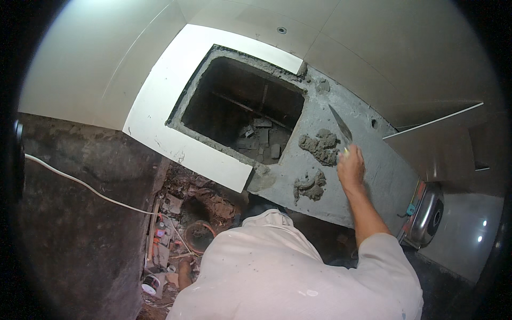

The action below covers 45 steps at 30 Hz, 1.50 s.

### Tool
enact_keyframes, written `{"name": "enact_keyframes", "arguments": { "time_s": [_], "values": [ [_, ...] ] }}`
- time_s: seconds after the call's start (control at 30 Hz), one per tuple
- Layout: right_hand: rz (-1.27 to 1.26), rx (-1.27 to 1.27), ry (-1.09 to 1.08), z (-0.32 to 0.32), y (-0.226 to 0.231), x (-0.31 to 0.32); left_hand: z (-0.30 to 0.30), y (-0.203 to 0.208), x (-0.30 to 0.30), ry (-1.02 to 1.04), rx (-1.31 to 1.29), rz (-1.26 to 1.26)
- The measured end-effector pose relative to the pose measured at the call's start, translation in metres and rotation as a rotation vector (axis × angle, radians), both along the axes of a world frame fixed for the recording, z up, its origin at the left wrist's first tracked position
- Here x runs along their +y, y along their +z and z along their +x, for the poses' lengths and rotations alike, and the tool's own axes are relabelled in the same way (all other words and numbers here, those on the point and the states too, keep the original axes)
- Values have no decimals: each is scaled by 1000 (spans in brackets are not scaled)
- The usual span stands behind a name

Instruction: The person applies mortar to a wall recess using a trowel and places a white ceramic tile into the opening. They use a rubber mallet to tap the tile into position and a spirit level to check for alignment. The person also uses a tape measure to verify dimensions of the recess.

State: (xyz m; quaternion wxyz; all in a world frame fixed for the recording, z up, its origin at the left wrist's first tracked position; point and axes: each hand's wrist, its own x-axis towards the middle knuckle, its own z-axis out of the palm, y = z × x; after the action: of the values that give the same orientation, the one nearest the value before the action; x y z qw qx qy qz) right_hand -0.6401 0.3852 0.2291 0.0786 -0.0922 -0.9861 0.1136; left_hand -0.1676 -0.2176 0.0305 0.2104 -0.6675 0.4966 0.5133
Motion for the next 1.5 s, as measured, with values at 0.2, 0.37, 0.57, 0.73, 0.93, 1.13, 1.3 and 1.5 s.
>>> {"name": "enact_keyframes", "arguments": {
  "time_s": [0.2, 0.37, 0.57, 0.73, 0.93, 1.13, 1.3, 1.5],
  "values": [
    [-159, -125, 231, -159, -20, -107, -47, 13, -19, -21, 94, -69],
    [2, -300, 249, -255, -22, -164, -45, 63, -3, -16, 54, -154],
    [57, -284, 251, -232, -29, -84, 0, 62, 46, -10, -60, -92],
    [-699, -544, -154, -180, -34, -23, 39, 27, 66, 75, -108, 29],
    [-1617, -363, -278, -205, -57, -51, -5, 20, 2, -38, 51, -45],
    [-1707, -397, -322, -233, -69, -57, -116, 92, -14, -91, 144, -213],
    [-1691, -444, -329, -238, -75, -56, -156, 120, 21, -138, 69, -135],
    [-1694, -461, -322, -243, -83, -59, -88, 75, 32, -174, -41, -100]
  ]
}}
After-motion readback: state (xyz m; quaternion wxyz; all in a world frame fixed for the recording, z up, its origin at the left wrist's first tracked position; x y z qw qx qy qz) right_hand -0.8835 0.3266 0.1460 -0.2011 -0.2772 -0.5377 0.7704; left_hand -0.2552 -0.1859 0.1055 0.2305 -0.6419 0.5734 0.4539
